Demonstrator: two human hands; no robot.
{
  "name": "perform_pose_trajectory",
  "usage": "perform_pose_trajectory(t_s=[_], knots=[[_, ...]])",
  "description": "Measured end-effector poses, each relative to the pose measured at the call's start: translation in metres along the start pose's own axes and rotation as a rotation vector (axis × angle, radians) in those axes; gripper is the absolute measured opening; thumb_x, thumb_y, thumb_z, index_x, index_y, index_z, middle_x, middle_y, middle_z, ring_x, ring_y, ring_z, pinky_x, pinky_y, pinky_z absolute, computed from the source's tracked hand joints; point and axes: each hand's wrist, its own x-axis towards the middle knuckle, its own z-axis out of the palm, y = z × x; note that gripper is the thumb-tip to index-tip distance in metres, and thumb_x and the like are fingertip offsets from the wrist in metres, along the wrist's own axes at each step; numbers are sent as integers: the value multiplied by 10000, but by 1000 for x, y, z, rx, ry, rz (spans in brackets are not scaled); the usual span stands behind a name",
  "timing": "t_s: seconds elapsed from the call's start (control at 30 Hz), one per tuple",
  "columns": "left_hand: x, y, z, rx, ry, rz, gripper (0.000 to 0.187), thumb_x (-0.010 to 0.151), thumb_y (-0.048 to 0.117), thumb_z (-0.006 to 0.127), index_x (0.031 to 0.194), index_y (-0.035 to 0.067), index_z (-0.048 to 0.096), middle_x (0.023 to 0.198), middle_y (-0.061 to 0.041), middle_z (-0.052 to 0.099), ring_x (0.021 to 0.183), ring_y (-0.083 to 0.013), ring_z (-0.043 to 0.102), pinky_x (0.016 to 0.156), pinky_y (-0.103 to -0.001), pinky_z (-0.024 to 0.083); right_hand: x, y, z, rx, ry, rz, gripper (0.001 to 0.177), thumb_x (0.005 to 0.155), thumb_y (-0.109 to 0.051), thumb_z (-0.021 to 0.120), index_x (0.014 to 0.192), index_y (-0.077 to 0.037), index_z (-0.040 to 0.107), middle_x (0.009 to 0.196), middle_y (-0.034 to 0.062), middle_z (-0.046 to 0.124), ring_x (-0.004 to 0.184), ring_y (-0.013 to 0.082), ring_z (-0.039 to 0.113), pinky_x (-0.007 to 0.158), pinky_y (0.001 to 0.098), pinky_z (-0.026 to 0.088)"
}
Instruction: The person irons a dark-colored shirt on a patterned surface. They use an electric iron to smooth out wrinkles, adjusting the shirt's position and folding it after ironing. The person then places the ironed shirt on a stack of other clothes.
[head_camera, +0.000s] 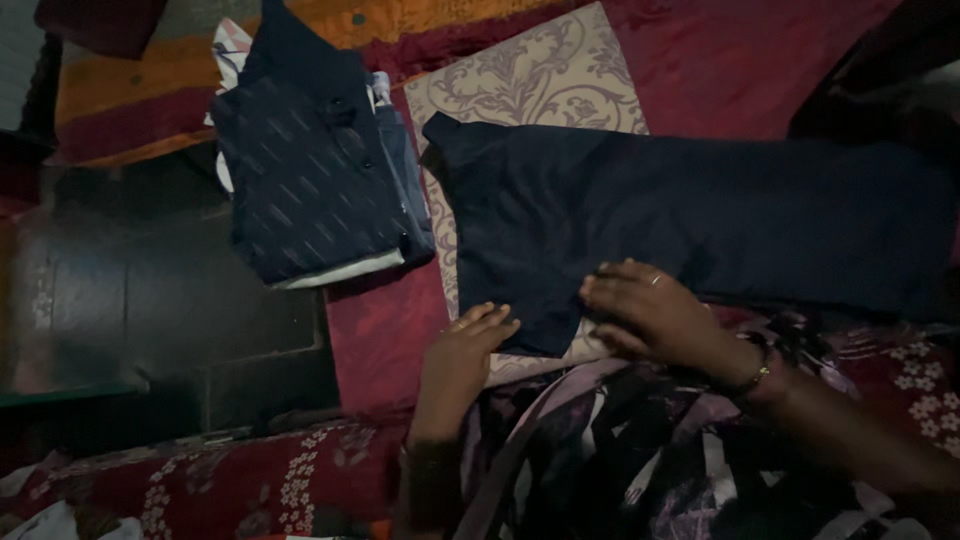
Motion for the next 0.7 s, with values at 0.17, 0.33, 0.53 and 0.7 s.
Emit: perform_pose_trajectory(t_s=[0.17,0.33,0.53,0.7], knots=[[-1,-7,-1,13,-21,32,336,884,8,608,1122,161,788,1273,-1,739,1257,-198,656,996,-342,543,-5,5,-1,-120,-5,134,400,844,-233,752,1221,-101,713,1230,64,716,1220,254,634,1102,449,469],[0,-2,-7,39,-37,69,364,794,155,718,1156,153,755,1318,-42,720,1318,-249,617,1076,-416,498,0,2,-2,-187,-4,152,359,838,-215,773,1187,-131,748,1134,36,734,1132,224,654,1085,474,461],[6,22,19,85,-49,209,630,848,485,765,1348,123,639,1412,-127,613,1368,-362,517,1130,-580,380,3,2,-9,-181,-3,147,448,719,-165,779,1166,-135,772,1147,34,746,1151,232,653,1074,465,465],[0,24,47,107,-21,229,595,937,438,688,1401,69,626,1466,-152,614,1420,-385,513,1154,-573,383,1,0,-5,-117,116,152,255,830,-205,801,1074,-139,772,1083,5,762,1114,217,690,1073,454,488]])
